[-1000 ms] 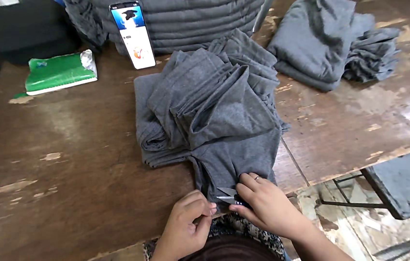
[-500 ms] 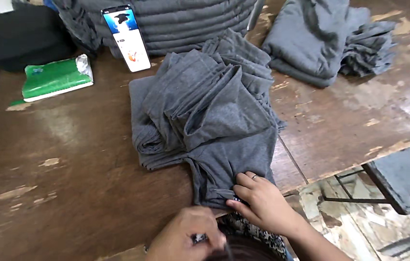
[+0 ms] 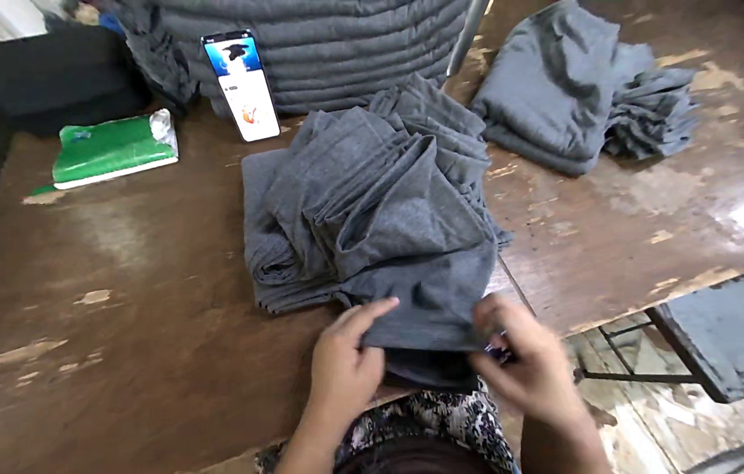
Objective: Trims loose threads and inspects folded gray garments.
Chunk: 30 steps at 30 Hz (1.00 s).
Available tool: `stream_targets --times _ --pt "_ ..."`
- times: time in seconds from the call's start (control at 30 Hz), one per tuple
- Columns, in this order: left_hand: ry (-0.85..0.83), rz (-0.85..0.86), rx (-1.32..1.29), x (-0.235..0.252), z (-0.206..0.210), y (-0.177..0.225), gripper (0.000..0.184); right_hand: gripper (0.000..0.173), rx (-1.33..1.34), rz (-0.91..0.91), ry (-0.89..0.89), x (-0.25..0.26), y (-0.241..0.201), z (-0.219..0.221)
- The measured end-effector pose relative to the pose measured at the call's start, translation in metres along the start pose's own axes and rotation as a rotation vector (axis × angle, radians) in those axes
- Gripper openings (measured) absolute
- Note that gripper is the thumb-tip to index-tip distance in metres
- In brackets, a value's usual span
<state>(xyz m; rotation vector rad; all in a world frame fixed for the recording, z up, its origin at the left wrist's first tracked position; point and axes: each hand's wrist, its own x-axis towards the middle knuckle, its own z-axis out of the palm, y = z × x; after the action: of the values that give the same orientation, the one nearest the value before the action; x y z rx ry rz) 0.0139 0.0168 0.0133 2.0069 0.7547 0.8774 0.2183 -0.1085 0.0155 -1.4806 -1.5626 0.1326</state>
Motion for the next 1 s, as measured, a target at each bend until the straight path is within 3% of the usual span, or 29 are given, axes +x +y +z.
stream_targets --times 0.07,0.13,0.23,0.27,0.3,0.37,0.47,0.53,0.6,0.7,0.83,0.9,1.0 --pt "0.024 0.028 -0.369 0.013 -0.011 0.006 0.038 0.018 -0.087 0.009 0.179 0.009 0.008 -0.026" --pt "0.025 0.009 -0.523 0.023 -0.012 0.015 0.040 0.015 -0.029 -0.038 0.340 0.022 -0.001 -0.035" --pt "0.069 -0.045 -0.632 0.036 -0.013 0.024 0.039 0.015 0.461 -0.087 0.568 0.046 -0.025 -0.013" --pt "0.053 -0.024 -0.607 0.039 -0.015 0.025 0.049 0.012 0.674 -0.068 0.572 0.050 -0.031 -0.006" --pt "0.052 0.006 -0.555 0.040 -0.017 0.025 0.059 0.008 0.812 -0.034 0.525 0.051 -0.032 -0.002" --pt "0.073 0.078 -0.433 0.033 -0.019 0.023 0.060 0.003 0.802 0.032 0.319 0.043 -0.023 0.004" --pt "-0.059 0.130 -0.188 0.008 -0.016 0.010 0.029 0.013 0.485 0.075 -0.052 0.016 0.001 0.011" --pt "-0.270 0.104 0.126 -0.008 -0.012 -0.003 0.027 0.027 0.282 0.094 -0.226 -0.005 0.015 0.015" --pt "-0.342 0.079 0.254 -0.019 -0.005 -0.016 0.029 0.026 0.115 0.096 -0.317 -0.021 0.025 0.020" --pt "-0.250 0.085 0.189 -0.023 -0.003 -0.029 0.023 0.012 0.104 0.064 -0.335 -0.025 0.030 0.024" --pt "-0.182 0.073 0.180 -0.022 -0.005 -0.028 0.016 0.009 0.342 0.021 -0.315 -0.009 0.027 0.017" --pt "-0.124 0.050 0.216 -0.024 -0.005 -0.027 0.015 0.012 0.366 -0.013 -0.233 0.002 0.023 0.011" --pt "-0.028 0.048 0.269 -0.027 0.004 -0.024 0.018 0.012 0.191 -0.056 -0.039 0.018 0.014 0.014"
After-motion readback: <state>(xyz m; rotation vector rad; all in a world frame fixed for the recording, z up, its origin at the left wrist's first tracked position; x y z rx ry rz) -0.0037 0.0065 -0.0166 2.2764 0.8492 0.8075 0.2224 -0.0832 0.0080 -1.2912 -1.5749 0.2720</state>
